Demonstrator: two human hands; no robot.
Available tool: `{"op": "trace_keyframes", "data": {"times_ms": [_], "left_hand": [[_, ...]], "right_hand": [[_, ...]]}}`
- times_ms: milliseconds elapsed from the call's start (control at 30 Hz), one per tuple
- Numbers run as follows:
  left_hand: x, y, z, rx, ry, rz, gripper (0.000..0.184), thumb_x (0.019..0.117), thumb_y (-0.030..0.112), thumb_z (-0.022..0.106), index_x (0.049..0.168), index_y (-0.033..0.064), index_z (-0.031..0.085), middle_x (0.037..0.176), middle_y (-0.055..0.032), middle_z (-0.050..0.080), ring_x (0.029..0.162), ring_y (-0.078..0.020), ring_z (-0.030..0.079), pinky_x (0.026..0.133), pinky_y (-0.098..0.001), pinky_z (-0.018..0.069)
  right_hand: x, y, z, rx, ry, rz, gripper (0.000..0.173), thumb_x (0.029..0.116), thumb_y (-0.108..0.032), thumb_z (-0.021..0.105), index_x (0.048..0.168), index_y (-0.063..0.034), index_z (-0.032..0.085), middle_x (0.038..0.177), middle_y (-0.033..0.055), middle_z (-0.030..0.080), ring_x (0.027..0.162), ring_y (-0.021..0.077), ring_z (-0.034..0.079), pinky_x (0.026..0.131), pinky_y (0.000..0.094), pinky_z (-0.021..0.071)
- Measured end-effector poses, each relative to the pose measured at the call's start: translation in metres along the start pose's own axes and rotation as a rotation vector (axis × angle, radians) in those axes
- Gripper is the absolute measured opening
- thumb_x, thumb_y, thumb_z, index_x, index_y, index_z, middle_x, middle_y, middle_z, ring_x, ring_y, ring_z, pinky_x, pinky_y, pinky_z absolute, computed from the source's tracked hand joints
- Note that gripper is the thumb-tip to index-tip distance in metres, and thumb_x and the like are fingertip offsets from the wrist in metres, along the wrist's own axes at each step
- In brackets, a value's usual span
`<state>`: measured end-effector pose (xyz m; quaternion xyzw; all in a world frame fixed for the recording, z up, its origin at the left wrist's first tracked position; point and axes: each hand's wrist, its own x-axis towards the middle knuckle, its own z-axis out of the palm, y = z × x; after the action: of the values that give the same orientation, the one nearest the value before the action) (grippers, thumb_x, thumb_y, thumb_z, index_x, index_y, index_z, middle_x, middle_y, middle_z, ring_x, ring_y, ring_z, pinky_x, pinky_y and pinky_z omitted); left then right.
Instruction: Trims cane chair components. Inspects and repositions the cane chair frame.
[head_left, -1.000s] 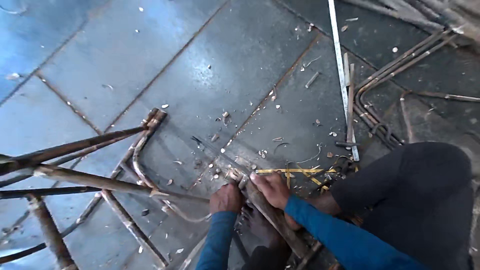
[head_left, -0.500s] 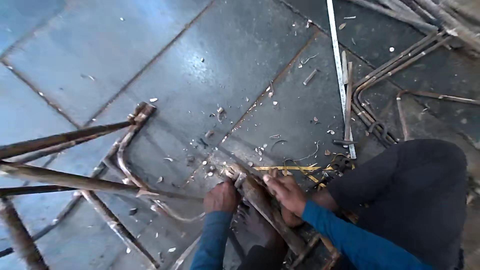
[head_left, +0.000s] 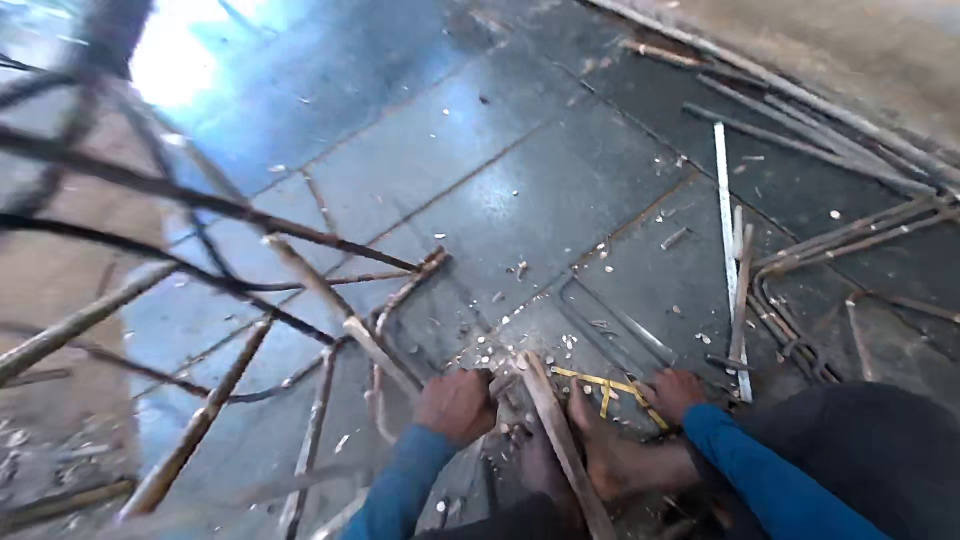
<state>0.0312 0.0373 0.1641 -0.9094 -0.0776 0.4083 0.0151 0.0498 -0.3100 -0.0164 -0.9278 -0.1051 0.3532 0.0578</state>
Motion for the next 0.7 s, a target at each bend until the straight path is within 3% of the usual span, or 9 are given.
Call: {"op": "trace_keyframes", "data": {"times_ms": [67,133,200,267,367,467,600,667,700], "left_hand": [[-0.024,-0.021,-0.021,-0.014,0.098,-0.001,0.036,0.0916,0.044,0.066,0.114,0.0158,0.070,0.103,-0.0136,0.073,0.099,-0.0365,0.070,0.084,-0.0603,0.0549],[-0.039,-0.042,-0.031,-0.059,0.344,-0.015,0.031,0.0896,0.042,0.071,0.110,0.0188,0.072,0.094,-0.0124,0.074,0.091,-0.0367,0.072,0.079,-0.0621,0.0553],[-0.047,-0.059,-0.033,-0.053,0.611,-0.025,0.029,0.0862,0.039,0.074,0.105,0.0178,0.072,0.083,-0.0123,0.073,0.080,-0.0380,0.072,0.068,-0.0629,0.0554],[-0.047,-0.073,-0.046,-0.054,0.718,-0.003,0.031,0.0859,0.042,0.075,0.105,0.0178,0.071,0.079,-0.0103,0.071,0.076,-0.0356,0.071,0.065,-0.0602,0.0558],[-0.046,-0.091,-0.060,-0.161,0.755,0.123,0.044,0.0847,0.057,0.075,0.110,0.0210,0.072,0.077,-0.0038,0.071,0.072,-0.0262,0.071,0.067,-0.0567,0.0577],[-0.042,-0.101,-0.064,-0.231,0.877,0.246,0.044,0.0814,0.052,0.075,0.114,0.0225,0.073,0.077,-0.0002,0.071,0.068,-0.0214,0.069,0.064,-0.0550,0.0572],[-0.036,-0.111,-0.071,-0.217,1.013,0.344,0.040,0.0823,0.048,0.073,0.112,0.0211,0.074,0.075,0.0007,0.069,0.065,-0.0195,0.067,0.062,-0.0524,0.0567],[-0.038,-0.116,-0.079,-0.242,1.005,0.346,0.037,0.0835,0.047,0.072,0.111,0.0210,0.074,0.074,0.0006,0.069,0.064,-0.0196,0.066,0.061,-0.0524,0.0557],[-0.039,-0.116,-0.081,-0.253,0.999,0.345,0.036,0.0849,0.046,0.071,0.110,0.0209,0.074,0.073,0.0006,0.069,0.064,-0.0198,0.066,0.060,-0.0524,0.0554]], "right_hand": [[0.021,-0.012,0.015,0.035,0.108,-0.042,0.049,0.1053,-0.047,0.047,0.122,-0.0059,0.069,0.120,0.0219,0.070,0.113,0.0420,0.067,0.094,0.0620,0.0521],[0.006,-0.072,-0.032,0.230,0.260,-0.180,0.050,0.1047,-0.045,0.050,0.135,-0.0094,0.065,0.133,0.0166,0.066,0.117,0.0367,0.066,0.098,0.0583,0.0520],[-0.024,-0.146,-0.082,0.425,0.400,-0.412,0.054,0.1015,-0.046,0.058,0.143,-0.0109,0.059,0.133,0.0111,0.067,0.108,0.0294,0.071,0.093,0.0529,0.0573],[-0.036,-0.203,-0.124,0.535,0.429,-0.633,0.062,0.1005,-0.044,0.063,0.153,-0.0138,0.048,0.138,0.0080,0.063,0.103,0.0254,0.072,0.089,0.0507,0.0598],[-0.028,-0.254,-0.152,0.605,0.660,-0.870,0.047,0.1020,-0.031,0.063,0.144,-0.0094,0.058,0.127,0.0082,0.069,0.092,0.0207,0.073,0.081,0.0455,0.0630],[-0.025,-0.266,-0.150,0.583,0.818,-0.894,0.023,0.1007,-0.018,0.062,0.116,-0.0053,0.073,0.101,0.0098,0.073,0.084,0.0232,0.073,0.075,0.0454,0.0628],[-0.032,-0.250,-0.136,0.419,0.406,-0.846,0.029,0.1037,-0.021,0.052,0.116,-0.0047,0.073,0.102,0.0127,0.074,0.095,0.0270,0.072,0.089,0.0494,0.0578],[-0.028,-0.251,-0.144,0.515,0.514,-0.788,0.032,0.1026,-0.029,0.057,0.117,-0.0048,0.071,0.097,0.0109,0.073,0.085,0.0239,0.071,0.080,0.0474,0.0599],[-0.025,-0.254,-0.157,0.520,0.549,-0.759,0.038,0.1023,-0.034,0.060,0.126,-0.0050,0.067,0.107,0.0110,0.072,0.088,0.0237,0.072,0.082,0.0472,0.0609]]}}
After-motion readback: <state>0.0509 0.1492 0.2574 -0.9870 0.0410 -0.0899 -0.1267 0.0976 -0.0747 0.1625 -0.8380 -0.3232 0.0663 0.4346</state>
